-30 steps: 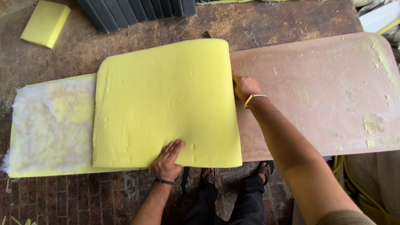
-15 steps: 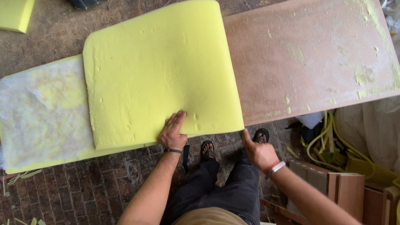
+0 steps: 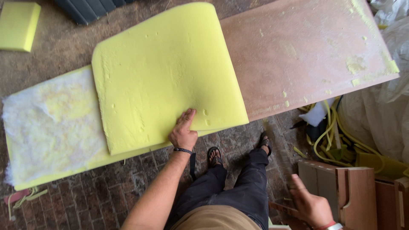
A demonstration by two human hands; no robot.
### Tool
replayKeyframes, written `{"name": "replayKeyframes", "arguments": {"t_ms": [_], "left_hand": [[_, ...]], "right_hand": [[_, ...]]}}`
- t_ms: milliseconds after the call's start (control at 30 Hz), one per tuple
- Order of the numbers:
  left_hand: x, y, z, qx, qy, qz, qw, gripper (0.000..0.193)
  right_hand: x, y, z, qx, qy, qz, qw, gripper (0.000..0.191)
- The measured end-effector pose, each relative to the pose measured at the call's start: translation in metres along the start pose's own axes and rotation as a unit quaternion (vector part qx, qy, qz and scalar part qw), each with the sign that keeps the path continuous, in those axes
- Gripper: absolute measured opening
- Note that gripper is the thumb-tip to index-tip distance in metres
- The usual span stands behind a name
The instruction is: The person uses a long blade to cut a large yellow foam sheet along the edge of a board on the workbench, slicing a straight line and folding the cut foam back to separate it from the rest of the sheet. Earlier, another person works on a wooden frame at the same bench while the person stands by.
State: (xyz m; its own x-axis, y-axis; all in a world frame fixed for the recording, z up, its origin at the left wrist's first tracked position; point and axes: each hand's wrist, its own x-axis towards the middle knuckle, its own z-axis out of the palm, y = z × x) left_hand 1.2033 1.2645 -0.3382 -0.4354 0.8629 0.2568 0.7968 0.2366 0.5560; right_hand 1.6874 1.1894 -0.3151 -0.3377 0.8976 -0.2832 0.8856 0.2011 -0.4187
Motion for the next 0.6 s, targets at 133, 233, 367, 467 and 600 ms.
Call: {"name": "replayKeyframes", "arguments": {"t_ms": [133,233,367,467,600], "left_hand": [[0.011,0.032,0.013,0.027,-0.004,0.040,0.999,0.064],[0.024,0.031,-0.005,0.121,-0.004,0.129,0.984,0.057],[0.027,-0.012,-0.083,0.248,0.028,0.186,0.950,0.041],[0.019,-0.054,-0.134,0.307,0.005,0.153,0.939,0.043],[-0.009,-0.087,-0.127,0.352,-0.089,0.030,0.931,0.056]], "right_hand": [[0.093,-0.037,-0.043,0.066,0.145,0.075,0.984,0.074],[0.216,-0.088,-0.046,0.250,0.152,0.085,0.952,0.053],[0.327,-0.132,-0.025,0.363,0.129,0.094,0.918,0.035],[0.348,-0.139,-0.014,0.337,0.188,0.078,0.919,0.032],[0.343,-0.135,-0.010,0.320,0.182,0.077,0.927,0.030]]}}
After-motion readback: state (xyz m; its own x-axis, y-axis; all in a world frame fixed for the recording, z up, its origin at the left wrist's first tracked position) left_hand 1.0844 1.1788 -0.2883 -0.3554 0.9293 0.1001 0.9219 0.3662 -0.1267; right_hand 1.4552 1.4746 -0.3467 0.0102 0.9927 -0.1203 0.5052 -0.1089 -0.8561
